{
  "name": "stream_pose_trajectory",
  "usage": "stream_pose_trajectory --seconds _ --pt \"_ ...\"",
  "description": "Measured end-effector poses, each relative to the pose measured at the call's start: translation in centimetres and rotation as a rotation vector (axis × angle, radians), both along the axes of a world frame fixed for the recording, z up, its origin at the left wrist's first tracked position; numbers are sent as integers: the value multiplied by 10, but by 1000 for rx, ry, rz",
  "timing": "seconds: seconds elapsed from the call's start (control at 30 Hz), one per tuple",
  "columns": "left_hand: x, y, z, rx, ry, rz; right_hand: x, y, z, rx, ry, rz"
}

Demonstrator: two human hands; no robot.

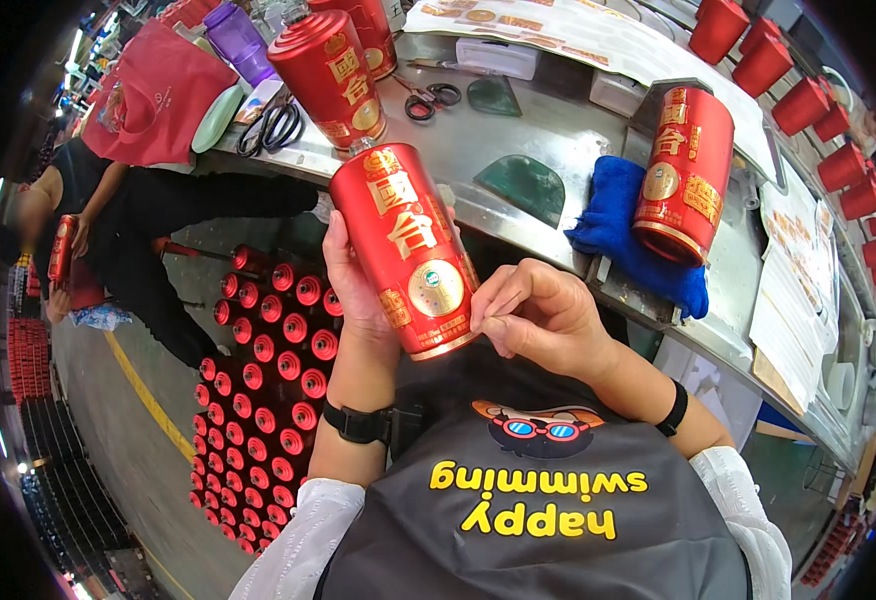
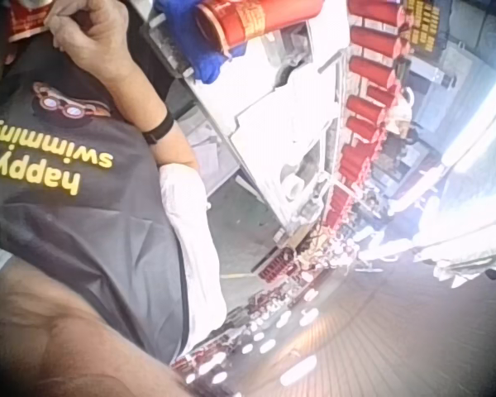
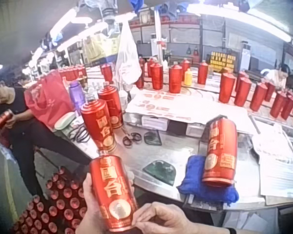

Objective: Applying gold labels and wiping down red metal canisters in a production facility.

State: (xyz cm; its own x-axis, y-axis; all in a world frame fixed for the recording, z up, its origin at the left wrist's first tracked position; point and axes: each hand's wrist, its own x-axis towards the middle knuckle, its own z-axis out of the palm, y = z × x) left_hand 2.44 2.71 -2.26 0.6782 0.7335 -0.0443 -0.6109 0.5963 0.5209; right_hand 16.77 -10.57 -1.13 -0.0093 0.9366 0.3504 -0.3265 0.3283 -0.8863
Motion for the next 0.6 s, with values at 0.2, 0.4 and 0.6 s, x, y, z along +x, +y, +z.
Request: stream_pose_trajectory --seconds 0.2,0.4,0.6 --pt "1 0 0 -15 -3 -1 0 1 -1 10 -1 1" --pt "-1 3 -6 -5 -72 -43 0 1 -1 4 -15 -4" --pt "-1 2 -2 -29 -85 -35 0 2 0 15 -23 -7"
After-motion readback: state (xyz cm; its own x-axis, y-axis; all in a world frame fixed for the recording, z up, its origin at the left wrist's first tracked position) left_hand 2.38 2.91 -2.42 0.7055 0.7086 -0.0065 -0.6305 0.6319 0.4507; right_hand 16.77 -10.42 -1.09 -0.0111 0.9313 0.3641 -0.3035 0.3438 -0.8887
